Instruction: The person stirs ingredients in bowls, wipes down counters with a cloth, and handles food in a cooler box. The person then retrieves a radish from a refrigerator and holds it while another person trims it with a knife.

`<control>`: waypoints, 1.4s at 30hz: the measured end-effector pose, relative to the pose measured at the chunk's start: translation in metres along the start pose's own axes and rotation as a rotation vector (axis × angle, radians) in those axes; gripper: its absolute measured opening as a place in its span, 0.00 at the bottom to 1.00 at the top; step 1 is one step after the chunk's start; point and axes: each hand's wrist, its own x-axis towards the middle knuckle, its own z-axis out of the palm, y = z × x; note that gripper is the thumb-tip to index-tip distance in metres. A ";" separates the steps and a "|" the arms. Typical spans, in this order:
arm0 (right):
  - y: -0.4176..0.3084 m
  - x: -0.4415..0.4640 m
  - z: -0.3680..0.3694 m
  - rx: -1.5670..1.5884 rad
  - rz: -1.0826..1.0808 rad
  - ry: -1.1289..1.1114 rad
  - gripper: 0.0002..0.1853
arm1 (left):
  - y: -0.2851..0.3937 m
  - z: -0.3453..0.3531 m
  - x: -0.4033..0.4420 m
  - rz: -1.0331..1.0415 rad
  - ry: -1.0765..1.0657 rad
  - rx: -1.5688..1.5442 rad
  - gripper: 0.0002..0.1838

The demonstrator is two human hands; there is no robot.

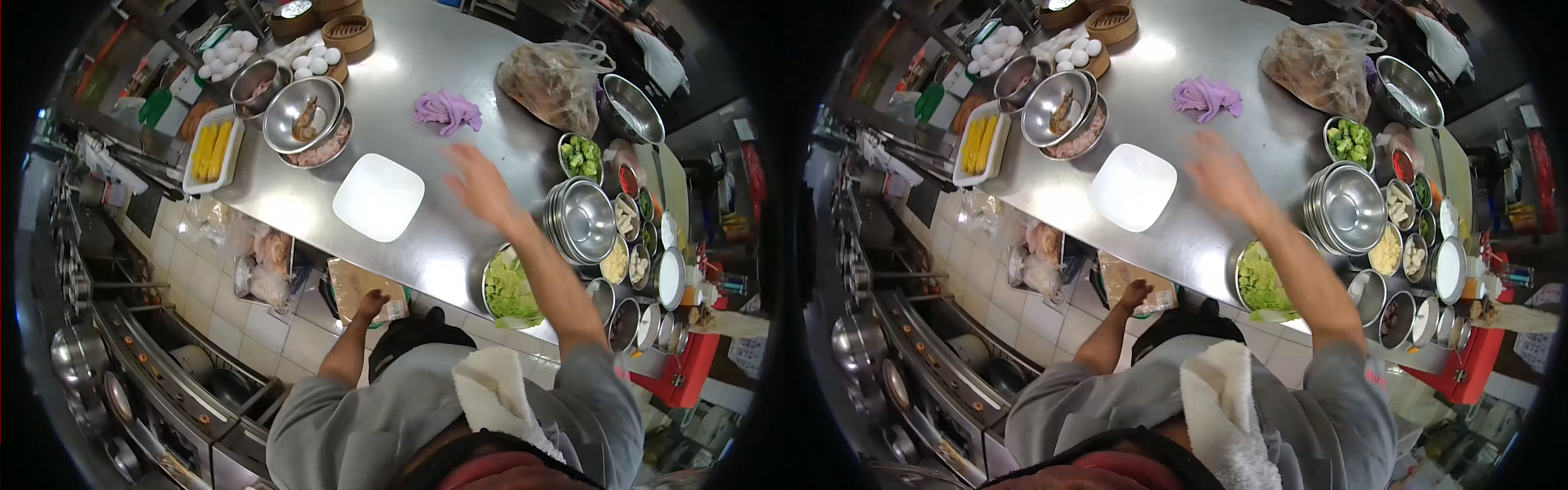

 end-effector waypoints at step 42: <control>-0.063 -0.081 -0.038 0.746 0.681 -0.099 0.20 | 0.289 -0.072 -0.083 0.379 0.213 -0.672 0.28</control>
